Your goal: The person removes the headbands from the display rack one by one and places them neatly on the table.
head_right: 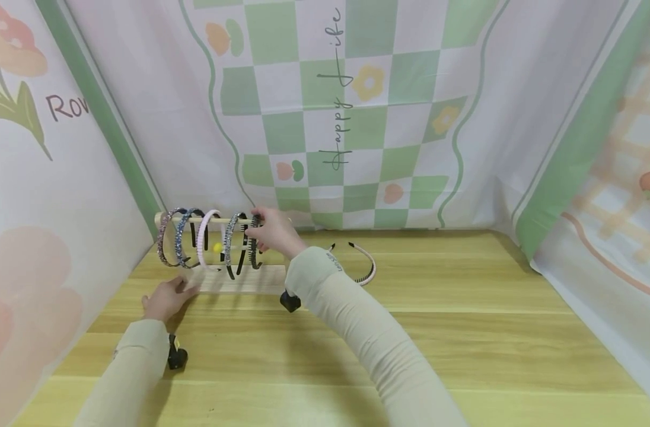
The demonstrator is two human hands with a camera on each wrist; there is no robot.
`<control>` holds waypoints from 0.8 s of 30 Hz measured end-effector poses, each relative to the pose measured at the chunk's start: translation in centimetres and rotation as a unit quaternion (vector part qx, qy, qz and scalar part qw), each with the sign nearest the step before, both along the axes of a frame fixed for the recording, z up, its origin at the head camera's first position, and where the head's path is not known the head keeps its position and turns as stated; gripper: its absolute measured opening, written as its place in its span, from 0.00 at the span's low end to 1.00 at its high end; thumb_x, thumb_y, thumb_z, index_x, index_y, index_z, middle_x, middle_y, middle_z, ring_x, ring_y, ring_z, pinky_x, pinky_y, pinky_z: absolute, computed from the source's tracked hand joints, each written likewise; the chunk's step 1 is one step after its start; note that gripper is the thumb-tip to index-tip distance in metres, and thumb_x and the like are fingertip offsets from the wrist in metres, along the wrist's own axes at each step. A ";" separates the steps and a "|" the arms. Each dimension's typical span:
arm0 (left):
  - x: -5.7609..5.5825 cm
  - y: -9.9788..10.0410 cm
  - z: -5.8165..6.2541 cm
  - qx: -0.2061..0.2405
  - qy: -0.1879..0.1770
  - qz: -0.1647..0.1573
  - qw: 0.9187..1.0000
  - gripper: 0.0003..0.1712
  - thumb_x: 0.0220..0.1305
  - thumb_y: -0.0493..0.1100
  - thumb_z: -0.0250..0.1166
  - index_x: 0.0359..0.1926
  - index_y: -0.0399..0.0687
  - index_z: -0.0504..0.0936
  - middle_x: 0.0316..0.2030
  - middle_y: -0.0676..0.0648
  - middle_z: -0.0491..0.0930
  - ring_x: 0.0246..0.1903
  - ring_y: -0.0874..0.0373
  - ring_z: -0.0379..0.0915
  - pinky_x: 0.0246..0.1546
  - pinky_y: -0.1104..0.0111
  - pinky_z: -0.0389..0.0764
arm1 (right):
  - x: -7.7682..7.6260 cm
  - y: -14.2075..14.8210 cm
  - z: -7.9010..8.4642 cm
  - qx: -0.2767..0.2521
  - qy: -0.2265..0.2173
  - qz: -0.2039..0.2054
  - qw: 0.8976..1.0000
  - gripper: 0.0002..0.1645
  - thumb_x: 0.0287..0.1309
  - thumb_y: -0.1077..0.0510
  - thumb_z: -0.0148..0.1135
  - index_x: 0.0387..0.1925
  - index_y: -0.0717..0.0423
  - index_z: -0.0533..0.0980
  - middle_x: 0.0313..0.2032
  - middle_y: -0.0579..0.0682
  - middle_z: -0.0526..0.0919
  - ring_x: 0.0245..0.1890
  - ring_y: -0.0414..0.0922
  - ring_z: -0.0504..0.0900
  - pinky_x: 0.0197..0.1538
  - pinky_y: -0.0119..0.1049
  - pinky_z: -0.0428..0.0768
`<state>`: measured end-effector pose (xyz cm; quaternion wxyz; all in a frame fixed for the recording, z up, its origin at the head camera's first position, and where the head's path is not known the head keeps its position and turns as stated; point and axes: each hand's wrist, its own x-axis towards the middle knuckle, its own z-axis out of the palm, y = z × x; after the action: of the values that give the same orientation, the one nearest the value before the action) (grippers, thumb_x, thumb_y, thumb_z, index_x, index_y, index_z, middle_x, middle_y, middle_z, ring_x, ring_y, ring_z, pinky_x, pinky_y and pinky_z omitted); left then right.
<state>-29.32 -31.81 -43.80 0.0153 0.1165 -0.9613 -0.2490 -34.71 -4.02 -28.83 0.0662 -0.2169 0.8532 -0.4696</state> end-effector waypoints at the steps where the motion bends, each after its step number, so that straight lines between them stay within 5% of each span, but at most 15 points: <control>1: 0.0 0.0 0.0 -0.001 0.000 0.000 1.000 0.44 0.59 0.65 0.56 0.64 0.37 0.61 0.60 0.33 0.63 0.59 0.33 0.53 0.54 0.32 0.32 | 0.0 0.0 0.0 0.001 0.000 -0.001 1.000 0.36 0.54 0.58 0.65 0.64 0.54 0.63 0.58 0.59 0.70 0.25 0.48 0.82 0.29 0.36 0.82; 24: 0.1 -0.1 -0.1 0.006 0.001 -0.006 1.000 0.44 0.59 0.66 0.55 0.64 0.37 0.62 0.59 0.33 0.65 0.59 0.33 0.54 0.54 0.32 0.32 | 0.1 2.2 1.8 -0.049 -0.024 -0.003 0.999 0.32 0.57 0.62 0.61 0.63 0.52 0.65 0.57 0.56 0.70 0.25 0.49 0.80 0.30 0.37 0.82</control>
<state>-29.20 -31.91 -43.90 0.0143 0.1105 -0.9604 -0.2553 -34.60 -1.85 -27.02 0.0746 -0.2064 0.8282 -0.5157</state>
